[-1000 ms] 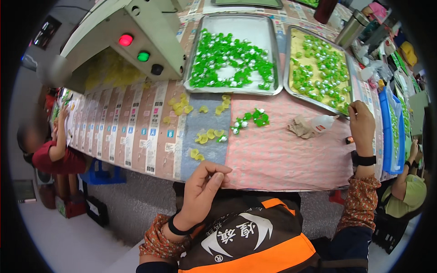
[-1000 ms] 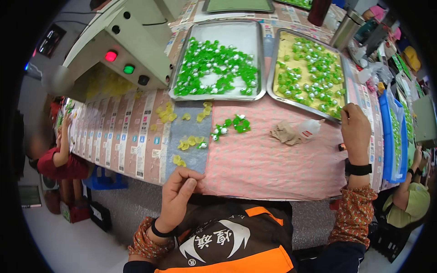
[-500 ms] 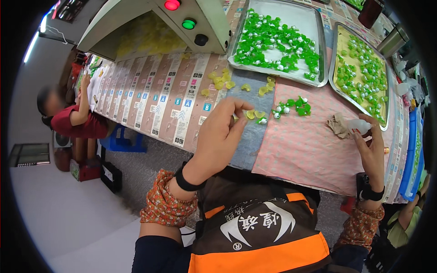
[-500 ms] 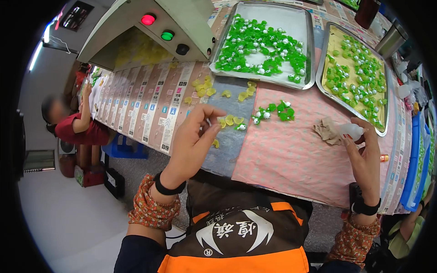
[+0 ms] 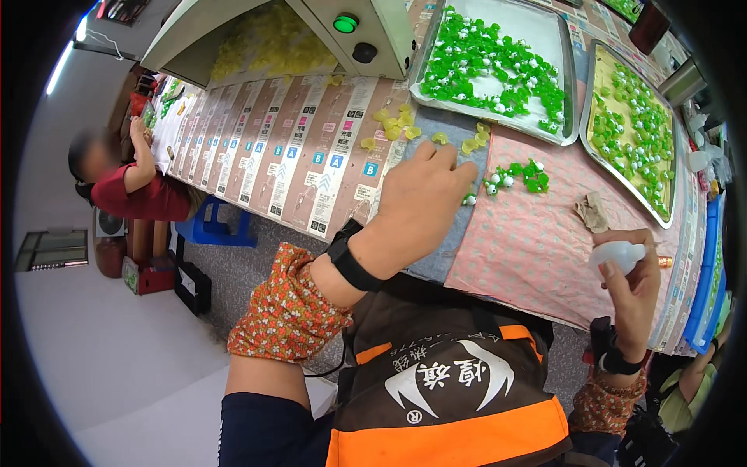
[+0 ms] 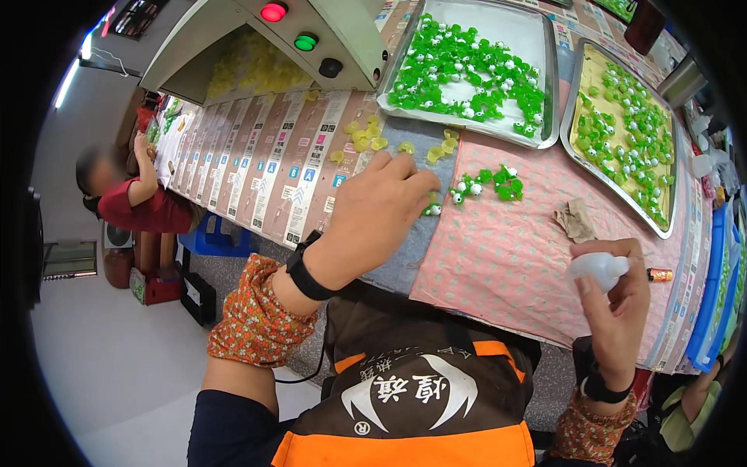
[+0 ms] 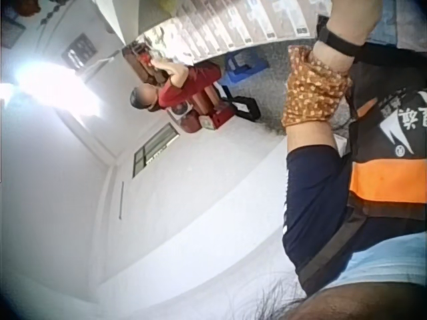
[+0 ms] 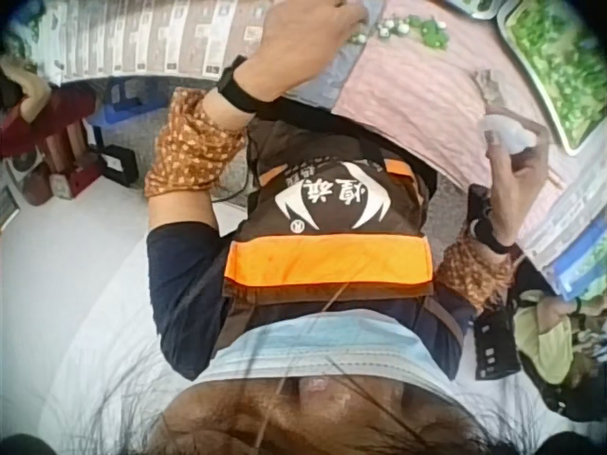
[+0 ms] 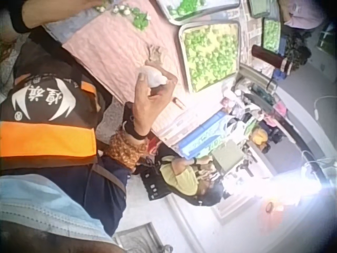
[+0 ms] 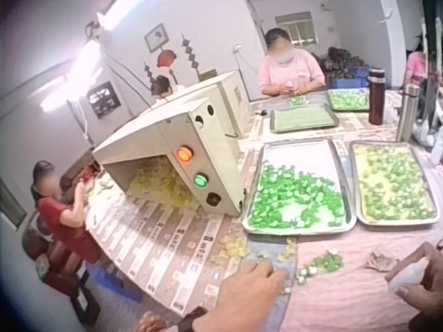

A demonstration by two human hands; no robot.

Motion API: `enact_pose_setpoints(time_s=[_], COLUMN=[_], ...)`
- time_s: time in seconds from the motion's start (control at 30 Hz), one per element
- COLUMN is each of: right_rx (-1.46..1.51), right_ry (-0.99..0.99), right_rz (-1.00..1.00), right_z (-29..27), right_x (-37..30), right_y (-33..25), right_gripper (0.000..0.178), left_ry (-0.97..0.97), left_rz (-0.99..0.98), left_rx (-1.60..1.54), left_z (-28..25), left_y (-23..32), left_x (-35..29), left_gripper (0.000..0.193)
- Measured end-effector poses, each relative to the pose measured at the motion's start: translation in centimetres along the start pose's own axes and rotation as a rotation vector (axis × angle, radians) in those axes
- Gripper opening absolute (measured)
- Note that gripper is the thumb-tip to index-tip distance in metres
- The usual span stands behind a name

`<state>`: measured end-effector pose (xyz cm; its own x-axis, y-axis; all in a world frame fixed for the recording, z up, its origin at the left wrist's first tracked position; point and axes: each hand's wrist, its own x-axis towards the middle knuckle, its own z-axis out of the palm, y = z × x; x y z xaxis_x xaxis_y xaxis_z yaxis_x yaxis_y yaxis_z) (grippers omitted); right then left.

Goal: The person is assembling small green and yellow plastic parts using glue at a workstation.

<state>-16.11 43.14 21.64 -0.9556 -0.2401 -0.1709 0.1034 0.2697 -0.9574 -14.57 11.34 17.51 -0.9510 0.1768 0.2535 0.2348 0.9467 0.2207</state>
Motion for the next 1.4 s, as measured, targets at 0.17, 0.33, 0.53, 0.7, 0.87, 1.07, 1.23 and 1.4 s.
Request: enact_pose_setpoints(time_s=[0.17, 0.33, 0.53, 0.7, 0.87, 1.07, 1.23, 1.4], right_rx=[-0.01, 0.163, 0.342, 0.386, 0.399, 0.294, 0.299, 0.146], right_ry=[-0.103, -0.161, -0.198, -0.146, -0.172, -0.159, -0.112, -0.124], right_rz=[-0.083, 0.006, -0.025, -0.161, -0.086, -0.155, -0.089, -0.13], right_z=[2.7, 4.5, 8.8, 10.7, 10.7, 11.4, 11.7, 11.6], right_x=[-1.0, -1.9, -1.4, -0.9, -1.1, -1.3, -1.4, -1.2], right_y=[-0.2, -0.1, -0.1, 0.6, 0.4, 0.5, 0.6, 1.1], right_gripper=[0.022, 0.027, 0.03, 0.033, 0.03, 0.026, 0.024, 0.024], left_ry=[-0.035, 0.054, -0.27, -0.231, -0.181, -0.189, -0.187, -0.269], left_rz=[0.048, -0.079, -0.594, -0.662, -0.722, -0.79, -0.803, -0.854], left_rx=[0.039, -0.365, -1.542, -1.749, -1.715, -1.724, -1.74, -1.845], left_z=[0.8, -0.1, -2.5, -1.6, -1.3, -1.3, -1.1, -0.7], left_y=[0.1, 0.6, 4.1, 6.2, 6.7, 6.8, 7.0, 6.9], left_x=[0.0, 0.0, -2.8, -5.3, -6.6, -7.4, -8.0, -8.3], left_gripper=[0.017, 0.013, 0.013, 0.011, 0.012, 0.016, 0.019, 0.021])
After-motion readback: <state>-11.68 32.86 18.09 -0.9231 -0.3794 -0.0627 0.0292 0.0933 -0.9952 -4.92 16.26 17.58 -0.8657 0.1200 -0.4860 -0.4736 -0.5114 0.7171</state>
